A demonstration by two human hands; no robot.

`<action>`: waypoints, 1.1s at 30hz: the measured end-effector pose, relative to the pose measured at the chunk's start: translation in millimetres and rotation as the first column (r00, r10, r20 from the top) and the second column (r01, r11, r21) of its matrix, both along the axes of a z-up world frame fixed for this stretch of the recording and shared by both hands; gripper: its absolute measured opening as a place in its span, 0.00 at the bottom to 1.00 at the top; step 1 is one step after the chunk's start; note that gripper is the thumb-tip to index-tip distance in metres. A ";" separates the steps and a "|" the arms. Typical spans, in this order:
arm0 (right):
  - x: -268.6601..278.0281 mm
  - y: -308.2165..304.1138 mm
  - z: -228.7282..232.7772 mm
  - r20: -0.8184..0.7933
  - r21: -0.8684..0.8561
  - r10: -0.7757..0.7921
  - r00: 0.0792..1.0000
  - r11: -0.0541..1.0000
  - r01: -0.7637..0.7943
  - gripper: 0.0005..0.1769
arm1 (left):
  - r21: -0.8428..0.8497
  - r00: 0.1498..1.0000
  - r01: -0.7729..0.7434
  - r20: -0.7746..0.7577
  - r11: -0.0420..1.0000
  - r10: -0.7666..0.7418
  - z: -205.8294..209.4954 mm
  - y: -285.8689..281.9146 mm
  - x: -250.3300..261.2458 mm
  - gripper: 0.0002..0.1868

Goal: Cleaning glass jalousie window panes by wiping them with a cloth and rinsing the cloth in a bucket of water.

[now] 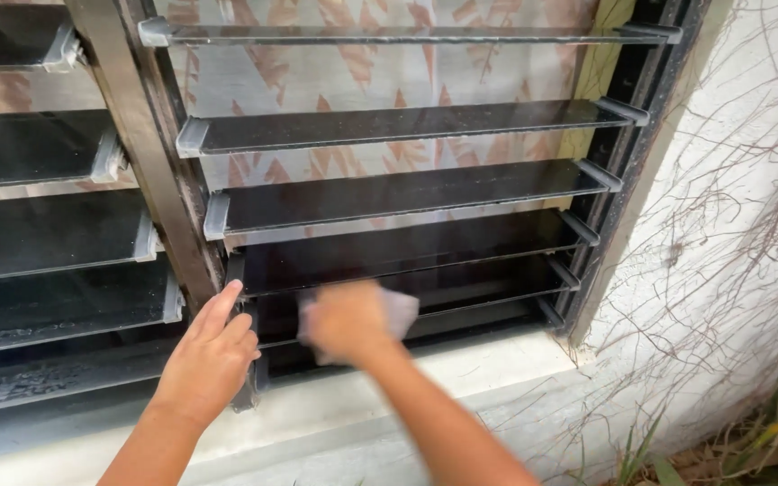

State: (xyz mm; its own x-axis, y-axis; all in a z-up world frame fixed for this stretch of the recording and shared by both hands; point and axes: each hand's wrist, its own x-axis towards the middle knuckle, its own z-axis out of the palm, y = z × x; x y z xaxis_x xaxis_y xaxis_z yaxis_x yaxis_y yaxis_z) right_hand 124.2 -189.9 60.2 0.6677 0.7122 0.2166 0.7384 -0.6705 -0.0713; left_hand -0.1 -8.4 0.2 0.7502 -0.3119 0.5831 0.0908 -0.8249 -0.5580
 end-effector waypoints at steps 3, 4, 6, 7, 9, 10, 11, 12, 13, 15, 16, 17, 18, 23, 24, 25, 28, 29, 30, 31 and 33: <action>-1.2 83.6 -71.6 0.196 0.223 0.247 0.949 0.931 -0.288 0.30 | 0.014 0.979 0.109 0.173 0.994 -0.109 5.7 -10.6 -0.8 0.11; 2.8 79.4 -67.4 0.193 0.232 0.254 0.948 0.927 -0.295 0.30 | 0.021 0.981 0.100 0.167 0.995 -0.102 9.7 -8.4 -2.1 0.11; 14.2 64.3 -67.2 0.323 0.241 0.293 0.900 0.894 -0.377 0.30 | 0.025 0.988 0.071 0.133 0.997 -0.073 10.0 -9.0 -0.1 0.11; 21.7 46.3 -58.1 0.310 0.244 0.290 0.905 0.896 -0.370 0.30 | 0.022 0.990 0.075 0.120 0.997 -0.077 3.1 -7.6 -2.6 0.11; 44.1 11.7 -27.3 -0.064 0.005 0.130 0.989 0.991 -0.130 0.31 | 0.027 0.998 -0.006 0.070 1.000 0.004 -0.5 -3.3 -0.4 0.08; 66.4 -10.5 -27.2 -0.080 0.001 0.124 0.989 0.992 -0.124 0.31 | 0.021 0.998 0.000 0.055 1.000 -0.001 0.0 -5.8 -3.1 0.08; 88.1 -32.7 -27.4 -0.024 -0.051 0.136 0.990 0.989 -0.137 0.30 | 0.018 1.000 -0.023 0.016 1.000 0.023 0.8 -8.1 -6.2 0.10; 114.3 -52.2 -18.8 0.052 -0.101 0.152 0.987 0.984 -0.147 0.32 | 0.022 0.999 -0.048 -0.002 0.999 0.048 7.5 -7.7 -4.4 0.12; 120.3 -80.5 -1.4 0.058 -0.101 0.149 0.987 0.985 -0.143 0.32 | 0.023 0.999 -0.045 0.003 0.999 0.045 8.1 -7.5 -3.4 0.12; 129.0 -137.6 30.2 -0.215 -0.327 -0.296 0.931 0.920 0.217 0.43 | 0.032 0.998 -0.069 -0.008 0.997 0.069 7.2 -8.0 -4.3 0.13; 150.7 -160.7 21.9 -0.210 -0.330 -0.300 0.931 0.918 0.221 0.43 | 0.027 0.998 -0.066 -0.005 0.997 0.066 6.0 -6.8 -3.2 0.13; 172.2 -183.9 13.8 -0.163 -0.344 -0.357 0.920 0.894 0.287 0.40 | 0.028 0.998 -0.057 0.006 0.998 0.057 4.7 -5.4 -2.3 0.13; 192.9 -206.9 5.1 -0.117 -0.352 -0.413 0.903 0.868 0.351 0.43 | 0.032 0.999 -0.047 0.015 0.998 0.047 3.9 -3.3 -1.9 0.13; 229.6 -249.6 -37.3 0.020 0.075 -0.210 0.978 0.975 0.208 0.26 | 0.055 0.998 -0.055 0.022 0.997 0.054 3.0 -3.9 -1.4 0.13; 234.0 -255.9 -46.6 0.095 0.169 -0.151 0.984 0.977 0.133 0.22 | 0.064 0.998 -0.052 0.030 0.997 0.050 2.9 -3.6 -0.9 0.14; 221.0 -257.1 -49.8 0.094 0.168 -0.153 0.984 0.976 0.136 0.22 | 0.062 0.998 -0.050 0.029 0.997 0.048 2.1 -4.1 -2.4 0.14; 192.6 -260.1 -49.9 0.260 0.033 -0.286 0.922 0.957 0.288 0.22 | 0.063 0.998 -0.054 0.018 0.997 0.053 4.0 -3.2 -1.4 0.14; 187.1 -261.6 -50.6 0.239 0.031 -0.348 0.907 0.936 0.351 0.23 | 0.065 0.998 -0.057 0.017 0.996 0.056 3.6 -2.7 -1.2 0.14; 181.9 -263.0 -50.8 0.219 0.027 -0.407 0.887 0.911 0.411 0.24 | 0.065 0.998 -0.061 0.017 0.996 0.060 2.7 -2.5 -1.2 0.14; 181.8 -265.9 -52.0 0.224 0.026 -0.407 0.885 0.911 0.412 0.24 | 0.061 0.998 -0.060 0.021 0.996 0.059 2.5 -2.2 -0.7 0.14; 178.1 -272.9 -58.0 0.382 -0.217 -0.444 0.811 0.810 0.545 0.28 | 0.064 0.998 -0.055 0.033 0.996 0.053 1.8 -1.3 -0.8 0.14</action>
State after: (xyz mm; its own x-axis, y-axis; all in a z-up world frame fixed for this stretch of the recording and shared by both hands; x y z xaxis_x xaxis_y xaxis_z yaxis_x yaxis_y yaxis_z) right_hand 302.4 -462.8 2.2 0.8836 0.3637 0.2950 0.2482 -0.8979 0.3634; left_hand -0.9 -9.7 2.0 0.7484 -0.3095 0.5865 0.1524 -0.7805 -0.6063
